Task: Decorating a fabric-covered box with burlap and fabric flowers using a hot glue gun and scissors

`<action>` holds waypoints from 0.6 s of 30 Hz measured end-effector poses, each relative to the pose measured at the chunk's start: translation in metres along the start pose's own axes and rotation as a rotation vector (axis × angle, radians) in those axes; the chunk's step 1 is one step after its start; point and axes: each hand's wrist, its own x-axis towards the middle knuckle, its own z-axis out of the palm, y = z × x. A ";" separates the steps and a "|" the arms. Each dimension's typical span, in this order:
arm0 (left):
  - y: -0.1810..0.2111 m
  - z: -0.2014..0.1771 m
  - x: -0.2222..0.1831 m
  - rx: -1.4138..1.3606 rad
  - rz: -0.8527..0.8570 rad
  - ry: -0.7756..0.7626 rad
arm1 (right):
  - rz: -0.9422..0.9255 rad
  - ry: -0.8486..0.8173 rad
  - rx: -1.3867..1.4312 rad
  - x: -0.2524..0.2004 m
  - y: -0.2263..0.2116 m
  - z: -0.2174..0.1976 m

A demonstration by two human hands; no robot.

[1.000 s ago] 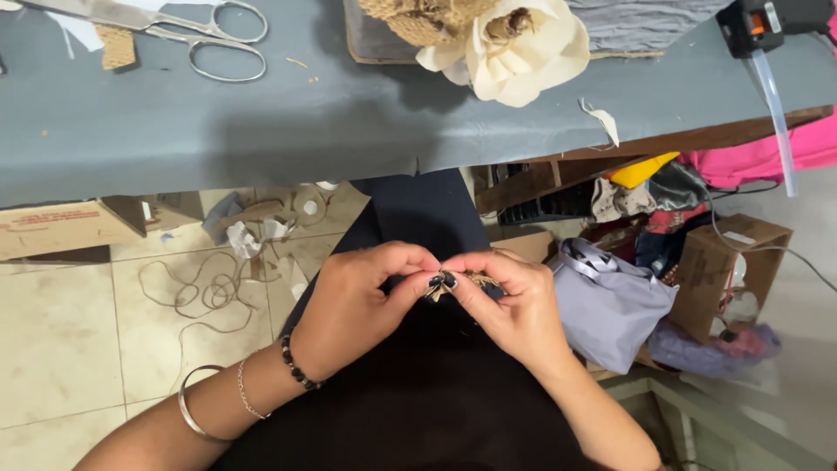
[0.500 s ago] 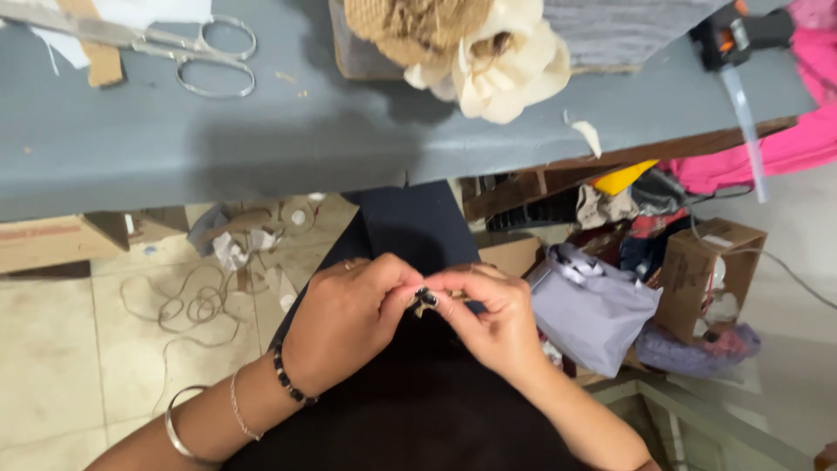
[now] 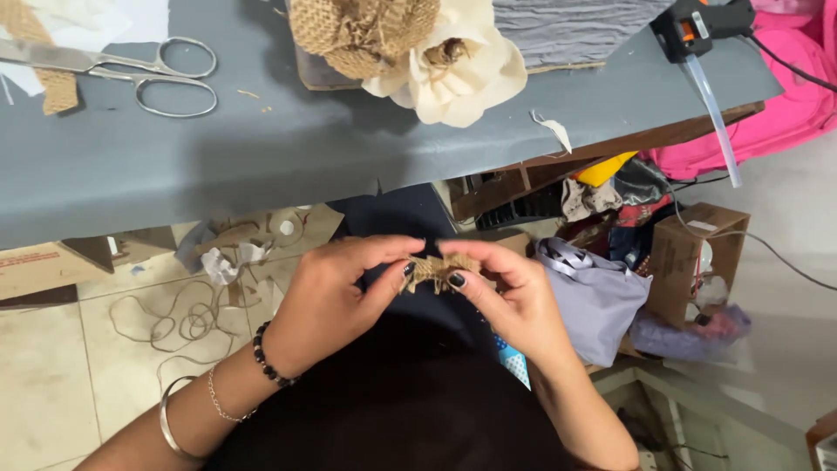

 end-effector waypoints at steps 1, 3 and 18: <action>0.002 -0.001 0.001 -0.001 -0.001 -0.003 | 0.002 0.002 0.001 0.000 0.001 0.002; 0.006 -0.001 0.002 -0.145 -0.100 -0.042 | 0.017 0.073 0.007 0.000 0.002 0.006; 0.009 0.006 0.008 -0.312 -0.213 -0.060 | -0.093 0.179 0.075 -0.005 0.017 0.017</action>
